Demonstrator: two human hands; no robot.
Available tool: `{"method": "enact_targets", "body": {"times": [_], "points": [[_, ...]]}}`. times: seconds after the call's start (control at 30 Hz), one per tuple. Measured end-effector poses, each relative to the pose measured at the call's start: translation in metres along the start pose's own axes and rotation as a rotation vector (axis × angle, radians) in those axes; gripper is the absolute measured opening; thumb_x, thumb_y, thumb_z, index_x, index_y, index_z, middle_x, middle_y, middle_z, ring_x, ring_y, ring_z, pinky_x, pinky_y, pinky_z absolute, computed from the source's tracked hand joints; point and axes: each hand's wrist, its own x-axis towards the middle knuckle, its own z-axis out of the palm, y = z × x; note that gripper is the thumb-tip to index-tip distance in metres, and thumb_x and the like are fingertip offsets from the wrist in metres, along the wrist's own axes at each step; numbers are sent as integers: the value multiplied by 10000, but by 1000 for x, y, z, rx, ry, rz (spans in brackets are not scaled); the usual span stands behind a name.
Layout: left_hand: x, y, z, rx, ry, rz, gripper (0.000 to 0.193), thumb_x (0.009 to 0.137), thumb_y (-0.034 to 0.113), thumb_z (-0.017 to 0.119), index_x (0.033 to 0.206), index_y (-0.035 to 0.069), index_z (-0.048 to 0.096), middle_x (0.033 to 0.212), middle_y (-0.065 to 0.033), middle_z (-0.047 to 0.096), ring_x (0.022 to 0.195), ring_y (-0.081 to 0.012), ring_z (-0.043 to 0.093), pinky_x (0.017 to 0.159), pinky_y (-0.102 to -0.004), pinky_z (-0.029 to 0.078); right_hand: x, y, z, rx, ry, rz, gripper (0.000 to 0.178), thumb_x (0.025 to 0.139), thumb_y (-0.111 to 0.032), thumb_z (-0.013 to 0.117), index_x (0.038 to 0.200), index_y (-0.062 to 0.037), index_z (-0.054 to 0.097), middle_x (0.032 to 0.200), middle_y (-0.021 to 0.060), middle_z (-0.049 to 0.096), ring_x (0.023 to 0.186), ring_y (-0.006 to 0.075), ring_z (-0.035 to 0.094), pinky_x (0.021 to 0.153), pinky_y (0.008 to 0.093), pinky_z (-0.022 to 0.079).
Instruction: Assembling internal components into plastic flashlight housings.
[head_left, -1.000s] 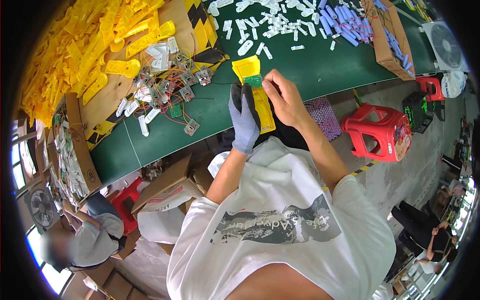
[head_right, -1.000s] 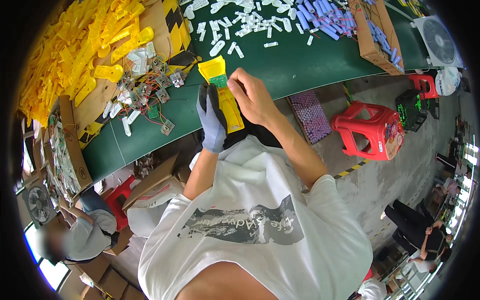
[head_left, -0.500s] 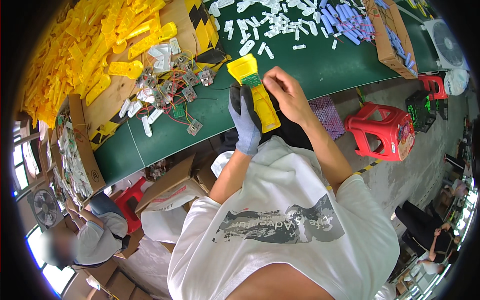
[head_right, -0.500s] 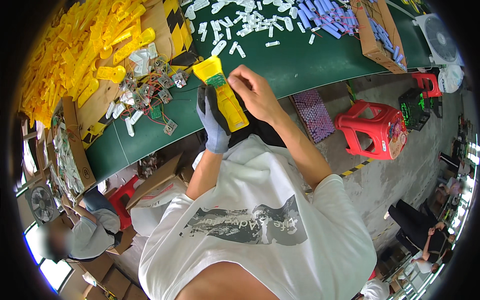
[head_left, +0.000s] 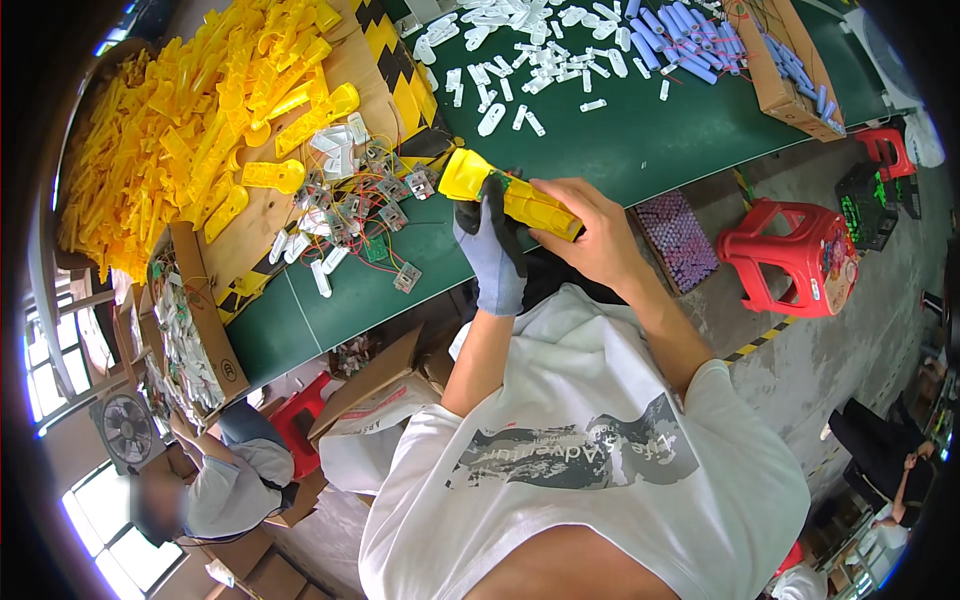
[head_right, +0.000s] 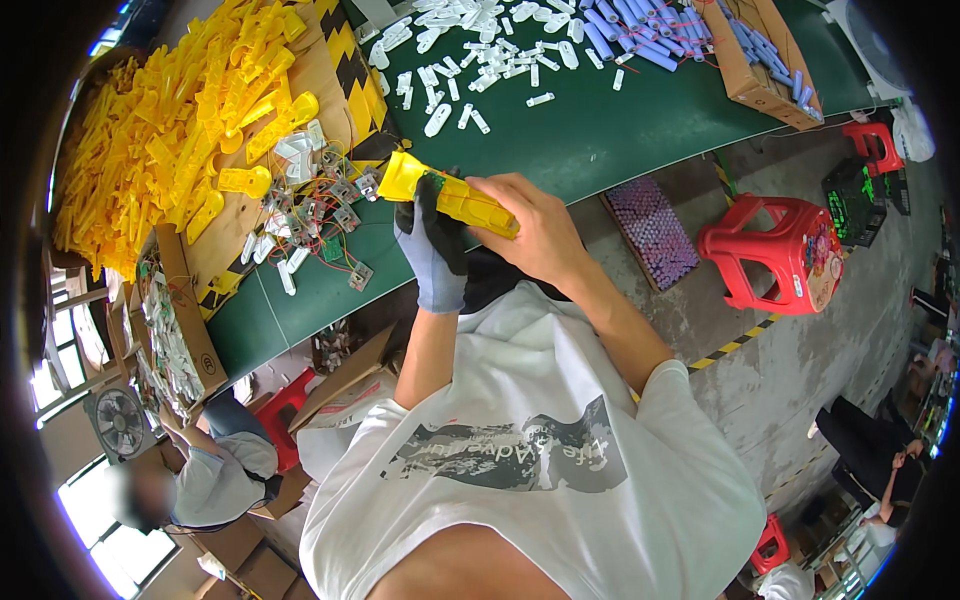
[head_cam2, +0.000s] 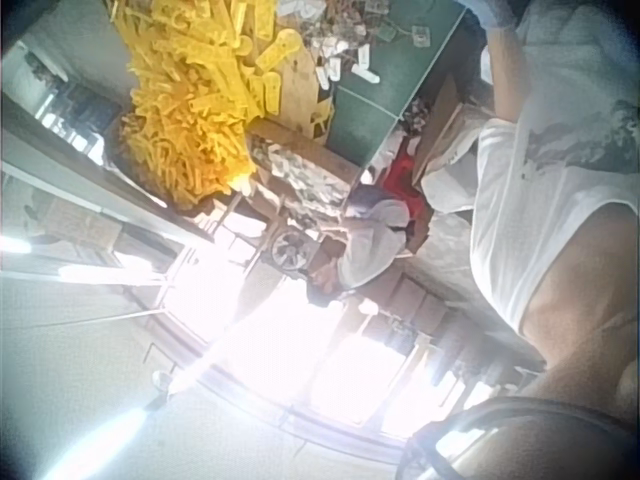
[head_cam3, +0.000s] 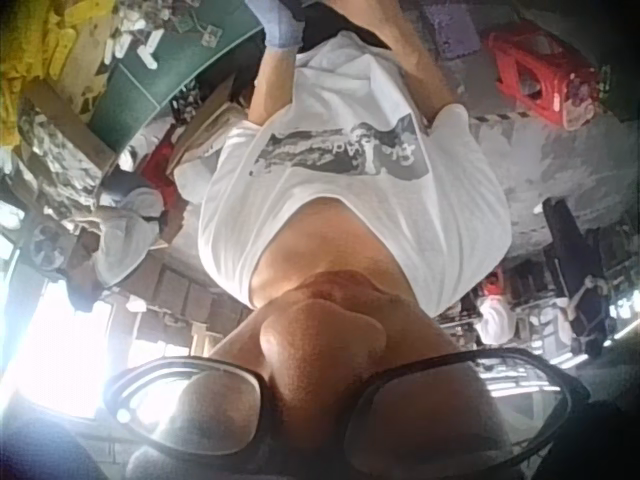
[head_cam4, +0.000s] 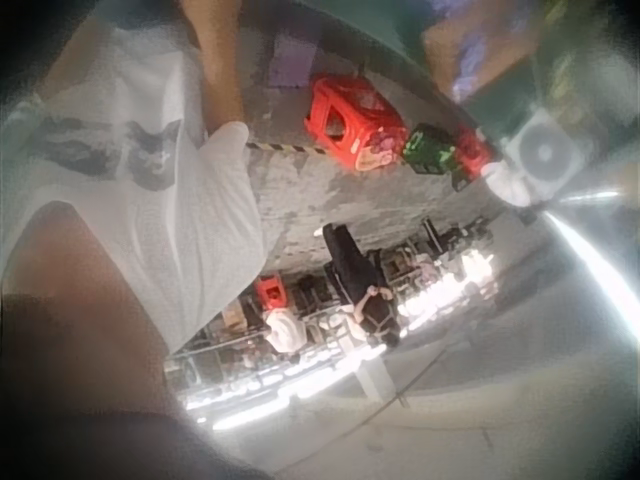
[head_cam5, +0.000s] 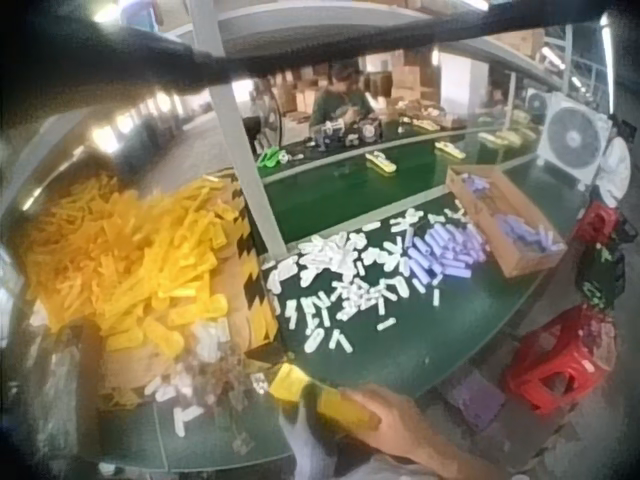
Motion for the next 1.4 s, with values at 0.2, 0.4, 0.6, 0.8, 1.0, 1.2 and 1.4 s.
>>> {"method": "enact_targets", "body": {"times": [0.2, 0.4, 0.6, 0.8, 1.0, 1.2, 1.4], "points": [[2, 2, 6, 16, 7, -9, 244, 962, 176, 567, 1156, 35, 520, 1036, -82, 615, 993, -191, 618, 809, -344, 515, -5, 6, 2, -11, 111, -49, 509, 716, -102, 789, 1188, -60, 604, 1082, 119, 640, 905, 290, 659, 765, 349, 535], [-27, 10, -11, 221, 367, 368, 574, 879, 14, 625, 1369, 14, 327, 1402, -140, 384, 1256, -203, 431, 975, -360, 435, 6, 17, -16, 37, 157, 37, 376, 737, -151, 779, 1051, -61, 594, 1010, 91, 685, 883, 278, 676, 743, 345, 541], [-26, 86, 49, 1685, -485, 891, 537, 726, 180, 764, 1216, 69, 575, 1317, -171, 478, 1253, -412, 397, 1064, -493, 326, 14, 40, -37, 82, 15, 29, 363, 728, -145, 778, 1025, -65, 585, 1015, 57, 692, 897, 268, 674, 788, 334, 534], [36, 39, 28, 1572, -888, 588, 236, 769, 194, 703, 982, 99, 663, 1111, -107, 608, 1053, -350, 536, 955, -451, 410, 17, 49, -41, 42, -110, 22, 432, 692, -111, 814, 1047, -30, 582, 1033, 80, 683, 960, 231, 667, 857, 318, 516], [32, 44, 22, 1477, -918, 551, 199, 740, 124, 702, 934, 92, 674, 1073, -94, 632, 963, -331, 574, 862, -409, 453, 19, 52, -48, 56, -203, 21, 425, 693, -114, 817, 1042, -35, 587, 1041, 81, 677, 974, 231, 665, 864, 322, 517], [33, 41, 15, 1331, -857, 547, 154, 749, 151, 704, 893, 118, 665, 1031, -53, 637, 953, -296, 586, 867, -399, 446, 21, 50, -52, -9, -220, -6, 403, 693, -166, 813, 1023, -58, 609, 1046, 60, 677, 968, 253, 639, 862, 346, 490], [28, 40, 0, 1406, -740, 722, 179, 720, 124, 714, 890, 111, 661, 1020, -55, 663, 954, -287, 599, 951, -435, 413, 22, 52, -50, -8, -268, 35, 395, 685, -165, 810, 1009, -59, 612, 1044, 52, 675, 989, 264, 616, 880, 351, 470]]}}
